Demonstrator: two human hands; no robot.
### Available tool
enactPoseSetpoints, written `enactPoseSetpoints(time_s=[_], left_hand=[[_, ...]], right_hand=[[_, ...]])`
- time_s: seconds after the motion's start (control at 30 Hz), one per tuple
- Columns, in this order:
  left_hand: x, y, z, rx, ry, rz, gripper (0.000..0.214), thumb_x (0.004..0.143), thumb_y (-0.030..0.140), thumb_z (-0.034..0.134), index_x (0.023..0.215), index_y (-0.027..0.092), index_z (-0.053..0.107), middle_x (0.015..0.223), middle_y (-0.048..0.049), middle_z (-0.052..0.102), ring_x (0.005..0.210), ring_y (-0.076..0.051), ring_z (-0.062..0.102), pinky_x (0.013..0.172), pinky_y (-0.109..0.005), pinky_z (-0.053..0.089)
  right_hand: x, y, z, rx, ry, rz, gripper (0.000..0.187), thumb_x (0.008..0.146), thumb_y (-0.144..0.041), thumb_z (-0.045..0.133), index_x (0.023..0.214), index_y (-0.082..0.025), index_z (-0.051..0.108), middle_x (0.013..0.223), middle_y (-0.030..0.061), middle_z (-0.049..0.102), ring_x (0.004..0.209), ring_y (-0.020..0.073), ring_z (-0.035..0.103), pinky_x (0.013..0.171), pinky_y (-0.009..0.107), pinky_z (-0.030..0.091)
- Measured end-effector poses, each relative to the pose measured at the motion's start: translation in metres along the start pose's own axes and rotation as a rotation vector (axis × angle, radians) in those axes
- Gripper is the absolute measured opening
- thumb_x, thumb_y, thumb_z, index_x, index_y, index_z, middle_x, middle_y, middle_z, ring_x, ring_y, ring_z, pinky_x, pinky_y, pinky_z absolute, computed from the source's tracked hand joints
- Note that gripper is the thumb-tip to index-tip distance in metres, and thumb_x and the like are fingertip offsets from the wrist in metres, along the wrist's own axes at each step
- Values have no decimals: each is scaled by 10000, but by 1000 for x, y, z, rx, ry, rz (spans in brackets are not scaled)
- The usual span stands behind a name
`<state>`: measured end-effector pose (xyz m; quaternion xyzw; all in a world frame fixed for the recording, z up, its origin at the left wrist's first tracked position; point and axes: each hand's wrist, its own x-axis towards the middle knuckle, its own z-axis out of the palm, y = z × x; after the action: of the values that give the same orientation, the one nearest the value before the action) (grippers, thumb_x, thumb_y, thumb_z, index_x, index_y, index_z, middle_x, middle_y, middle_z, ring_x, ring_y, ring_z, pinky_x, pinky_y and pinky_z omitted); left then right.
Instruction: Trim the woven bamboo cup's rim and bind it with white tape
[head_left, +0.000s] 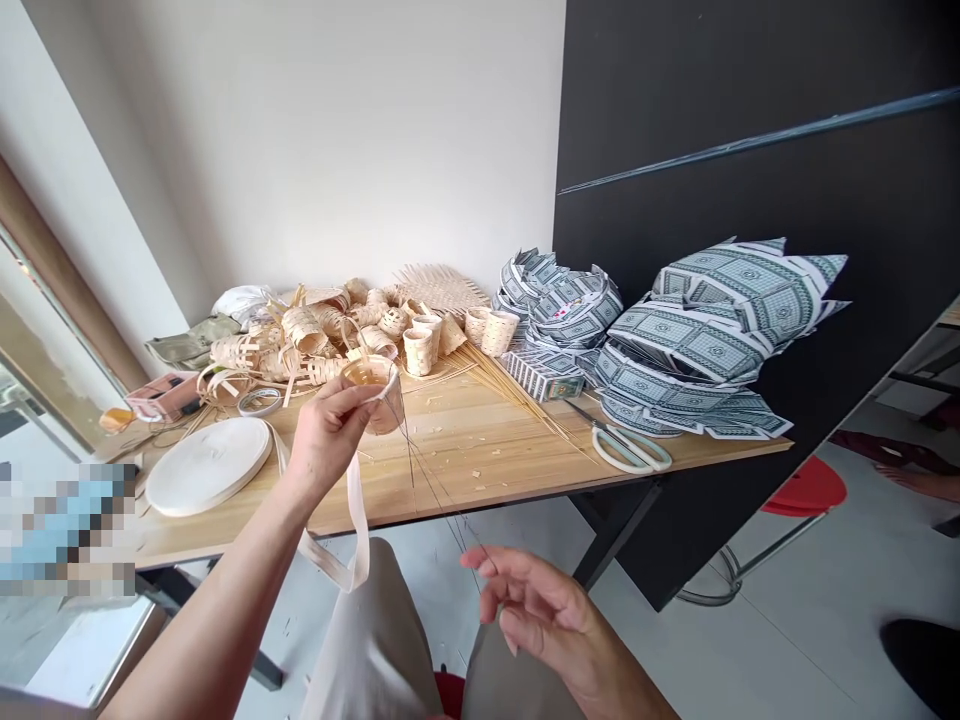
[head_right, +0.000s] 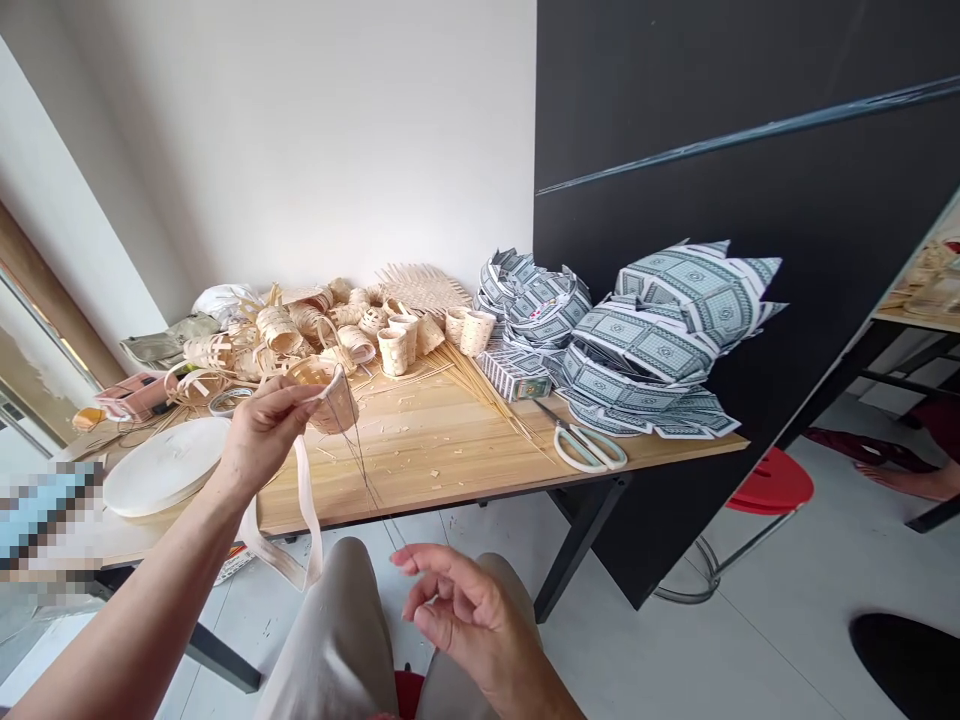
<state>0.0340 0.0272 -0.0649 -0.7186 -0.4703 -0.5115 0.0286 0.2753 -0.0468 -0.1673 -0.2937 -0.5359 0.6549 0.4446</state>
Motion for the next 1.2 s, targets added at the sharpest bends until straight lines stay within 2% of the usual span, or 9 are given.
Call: enactPoseSetpoints(time_s=[0.23, 0.3, 0.4, 0.5, 0.63, 0.77, 0.9, 1.0, 1.2], left_hand=[[4, -2, -3, -123, -15, -70, 208, 779, 176, 552, 917, 176, 708, 639, 6, 504, 555, -86, 458, 504, -210, 384], [4, 0, -8, -160, -24, -76, 200, 785, 190, 565, 926, 181, 707, 635, 9, 496, 544, -82, 449, 494, -208, 377], [3, 6, -17, -216, -86, -54, 181, 792, 228, 585, 915, 190, 712, 619, 14, 485, 536, -80, 439, 490, -206, 373], [2, 17, -23, -253, -175, 5, 177, 796, 297, 598, 878, 198, 720, 620, 9, 490, 543, -85, 440, 490, -207, 377], [2, 33, -29, -255, -263, 101, 216, 803, 365, 590, 876, 210, 722, 644, -10, 528, 584, -102, 488, 517, -218, 402], [2, 47, -34, -244, -321, 199, 205, 818, 354, 573, 899, 235, 719, 685, -24, 573, 620, -112, 536, 552, -227, 434], [1, 53, -36, -215, -343, 213, 203, 823, 362, 562, 889, 255, 722, 693, -31, 588, 633, -123, 553, 559, -235, 452], [0, 51, -36, -216, -361, 208, 207, 823, 368, 559, 887, 258, 723, 682, -30, 588, 631, -126, 557, 559, -237, 457], [0, 39, -34, -293, -409, 163, 202, 815, 365, 574, 903, 257, 720, 699, -31, 597, 665, -128, 560, 594, -239, 455]], right_hand=[[-2, 15, -7, -223, -41, -106, 320, 763, -392, 615, 1069, -299, 641, 1175, 84, 551, 788, 192, 564, 595, 289, 453], [-3, 18, -11, -123, 102, 8, 378, 755, -440, 616, 1094, -272, 620, 1024, 92, 608, 682, 171, 553, 508, 260, 420], [4, 14, -20, -70, 422, 117, 301, 723, -470, 643, 855, -200, 653, 609, 7, 544, 489, 99, 422, 464, 224, 346], [22, -1, -24, -163, 519, 41, 264, 657, -429, 690, 764, -189, 657, 644, -4, 550, 510, 92, 399, 517, 236, 362], [52, -23, -12, -246, 411, -20, 300, 649, -406, 659, 859, -196, 697, 871, 48, 649, 732, 175, 526, 676, 294, 413], [69, -32, 10, -219, 129, 66, 425, 633, -317, 675, 1052, -240, 657, 1046, 32, 637, 838, 175, 547, 828, 337, 391], [70, -29, 20, -53, -79, 39, 283, 624, -350, 719, 861, -196, 700, 943, 33, 651, 833, 160, 552, 828, 313, 396], [68, -24, 14, -13, -72, 1, 217, 638, -376, 722, 697, -172, 674, 847, 27, 649, 853, 159, 550, 842, 301, 384], [61, -25, -6, 36, -73, -29, 263, 708, -451, 641, 703, -195, 584, 707, -8, 609, 740, 140, 544, 763, 293, 393]])
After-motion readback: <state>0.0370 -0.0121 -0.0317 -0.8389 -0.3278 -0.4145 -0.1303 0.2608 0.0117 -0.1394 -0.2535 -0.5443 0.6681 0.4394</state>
